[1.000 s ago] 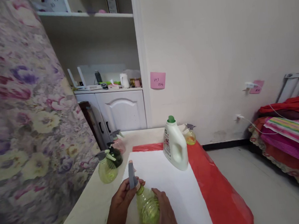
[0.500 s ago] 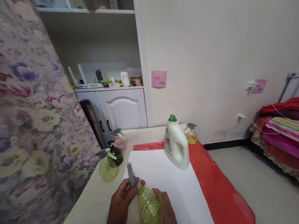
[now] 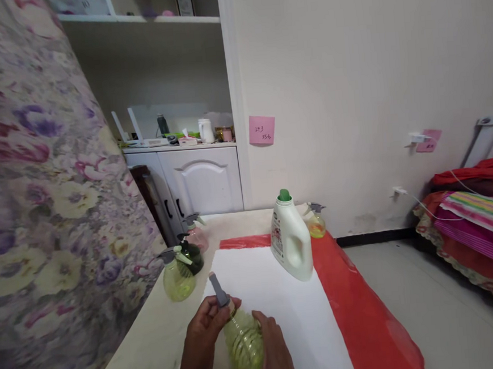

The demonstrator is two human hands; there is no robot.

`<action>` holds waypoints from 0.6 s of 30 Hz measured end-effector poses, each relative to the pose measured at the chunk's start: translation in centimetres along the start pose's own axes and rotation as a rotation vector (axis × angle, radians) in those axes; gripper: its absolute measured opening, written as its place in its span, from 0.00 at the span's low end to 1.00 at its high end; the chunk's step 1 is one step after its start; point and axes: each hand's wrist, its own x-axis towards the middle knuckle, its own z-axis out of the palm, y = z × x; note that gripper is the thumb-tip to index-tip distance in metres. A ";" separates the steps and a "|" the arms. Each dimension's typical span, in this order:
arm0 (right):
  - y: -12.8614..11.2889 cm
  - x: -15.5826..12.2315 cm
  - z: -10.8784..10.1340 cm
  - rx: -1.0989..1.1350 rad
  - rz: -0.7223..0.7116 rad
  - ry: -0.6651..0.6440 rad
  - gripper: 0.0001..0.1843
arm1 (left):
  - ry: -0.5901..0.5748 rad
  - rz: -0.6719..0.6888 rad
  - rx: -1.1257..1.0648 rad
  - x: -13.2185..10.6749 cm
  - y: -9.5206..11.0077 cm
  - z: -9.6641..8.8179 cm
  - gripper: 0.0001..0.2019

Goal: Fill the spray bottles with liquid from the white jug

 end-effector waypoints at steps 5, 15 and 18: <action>-0.6 0.0 -0.1 0.084 0.067 0.025 0.41 | -0.015 -0.009 -0.026 0.2 -0.5 -0.1 0.13; 2.4 1.0 -1.1 0.769 0.000 -0.304 0.37 | -0.155 -0.077 -0.290 0.1 -0.4 -0.4 0.15; 2.3 0.7 -0.9 1.085 0.183 -0.358 0.30 | -0.218 -0.074 -0.404 0.1 -0.4 -0.3 0.17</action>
